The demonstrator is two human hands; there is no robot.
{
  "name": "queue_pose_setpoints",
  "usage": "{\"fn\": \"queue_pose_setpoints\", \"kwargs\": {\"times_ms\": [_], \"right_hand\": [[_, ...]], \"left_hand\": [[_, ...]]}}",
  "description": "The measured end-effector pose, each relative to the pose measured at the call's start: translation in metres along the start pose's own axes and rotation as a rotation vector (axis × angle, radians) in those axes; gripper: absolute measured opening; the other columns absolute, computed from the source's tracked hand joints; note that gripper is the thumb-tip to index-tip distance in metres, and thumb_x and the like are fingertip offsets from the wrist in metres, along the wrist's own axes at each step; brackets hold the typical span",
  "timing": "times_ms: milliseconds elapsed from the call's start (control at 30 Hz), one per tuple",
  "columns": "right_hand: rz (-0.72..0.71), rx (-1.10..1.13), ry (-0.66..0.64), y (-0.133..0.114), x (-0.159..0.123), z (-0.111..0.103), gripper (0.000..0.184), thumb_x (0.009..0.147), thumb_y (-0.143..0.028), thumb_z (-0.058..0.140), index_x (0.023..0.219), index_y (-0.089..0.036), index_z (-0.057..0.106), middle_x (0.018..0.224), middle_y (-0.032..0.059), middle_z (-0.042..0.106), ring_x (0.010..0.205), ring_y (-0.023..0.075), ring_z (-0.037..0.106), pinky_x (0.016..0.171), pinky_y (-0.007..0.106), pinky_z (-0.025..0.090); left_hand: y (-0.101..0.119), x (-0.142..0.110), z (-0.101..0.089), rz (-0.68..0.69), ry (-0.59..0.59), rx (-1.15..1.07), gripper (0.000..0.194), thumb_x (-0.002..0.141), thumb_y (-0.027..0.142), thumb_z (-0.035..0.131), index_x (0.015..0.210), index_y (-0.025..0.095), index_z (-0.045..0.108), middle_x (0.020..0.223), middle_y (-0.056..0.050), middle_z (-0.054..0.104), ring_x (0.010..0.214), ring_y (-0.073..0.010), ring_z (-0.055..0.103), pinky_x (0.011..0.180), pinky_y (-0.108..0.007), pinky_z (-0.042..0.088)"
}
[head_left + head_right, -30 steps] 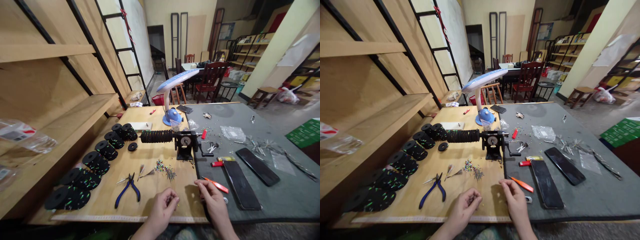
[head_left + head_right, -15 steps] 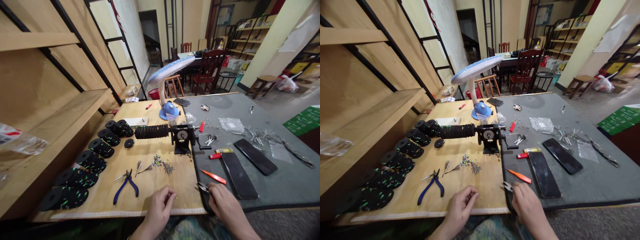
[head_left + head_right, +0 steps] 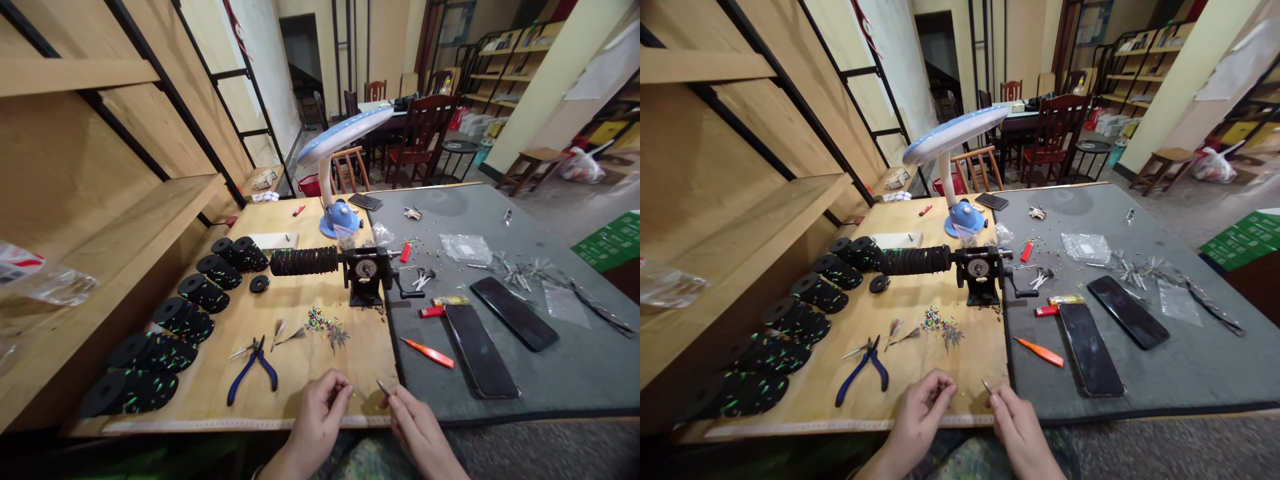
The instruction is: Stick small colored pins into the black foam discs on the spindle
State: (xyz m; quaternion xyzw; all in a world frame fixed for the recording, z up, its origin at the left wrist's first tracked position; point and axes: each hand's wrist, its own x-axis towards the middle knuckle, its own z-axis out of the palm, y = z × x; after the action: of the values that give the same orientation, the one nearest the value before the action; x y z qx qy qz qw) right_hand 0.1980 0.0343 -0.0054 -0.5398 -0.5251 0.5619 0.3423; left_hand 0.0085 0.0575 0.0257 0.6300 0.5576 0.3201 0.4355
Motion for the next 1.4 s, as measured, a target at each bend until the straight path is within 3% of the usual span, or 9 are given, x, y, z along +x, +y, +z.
{"fn": "queue_pose_setpoints", "kwargs": {"times_ms": [167,433,633,967,1400], "right_hand": [[-0.040,-0.112,-0.013,-0.007,0.003,0.004,0.043,0.092,-0.050,0.036,0.065,-0.020,0.051,0.055,-0.0056,0.040,0.054,0.0131,0.041,0.052,0.024,0.028],[-0.020,-0.055,-0.040,-0.009,0.001,0.004,0.042,0.091,-0.052,0.038,0.068,-0.019,0.052,0.058,-0.0060,0.037,0.056,0.0130,0.038,0.053,0.024,0.027],[-0.009,-0.028,-0.027,-0.004,-0.010,0.000,0.042,0.089,-0.054,0.040,0.069,-0.019,0.054,0.059,-0.0057,0.039,0.057,0.0133,0.038,0.055,0.024,0.028],[-0.033,0.014,-0.011,-0.006,-0.013,0.002,0.040,0.090,-0.050,0.043,0.069,-0.018,0.055,0.060,-0.0047,0.042,0.059,0.0135,0.039,0.056,0.024,0.030],[-0.050,-0.070,0.029,0.012,-0.031,-0.001,0.040,0.091,-0.047,0.040,0.067,-0.019,0.055,0.059,-0.0038,0.045,0.058,0.0143,0.043,0.055,0.024,0.033]], "left_hand": [[0.003,-0.001,0.000,0.031,-0.057,0.037,0.022,0.090,0.029,0.048,0.072,0.018,0.055,0.061,0.002,0.050,0.056,-0.0120,0.047,0.053,-0.020,0.033],[0.008,-0.003,0.002,0.074,-0.130,0.062,0.024,0.090,0.029,0.047,0.072,0.019,0.056,0.062,0.000,0.053,0.060,-0.0138,0.049,0.057,-0.021,0.035],[0.007,-0.004,0.004,0.028,-0.109,-0.007,0.024,0.089,0.032,0.049,0.072,0.018,0.058,0.063,0.000,0.055,0.058,-0.0134,0.049,0.055,-0.021,0.036],[0.008,-0.008,0.006,0.095,-0.141,0.060,0.024,0.090,0.029,0.048,0.072,0.018,0.059,0.063,-0.001,0.056,0.060,-0.0143,0.052,0.057,-0.022,0.036],[0.006,-0.012,0.008,0.096,-0.178,0.082,0.024,0.090,0.030,0.048,0.073,0.018,0.059,0.065,-0.001,0.058,0.061,-0.0146,0.052,0.058,-0.022,0.035]]}}
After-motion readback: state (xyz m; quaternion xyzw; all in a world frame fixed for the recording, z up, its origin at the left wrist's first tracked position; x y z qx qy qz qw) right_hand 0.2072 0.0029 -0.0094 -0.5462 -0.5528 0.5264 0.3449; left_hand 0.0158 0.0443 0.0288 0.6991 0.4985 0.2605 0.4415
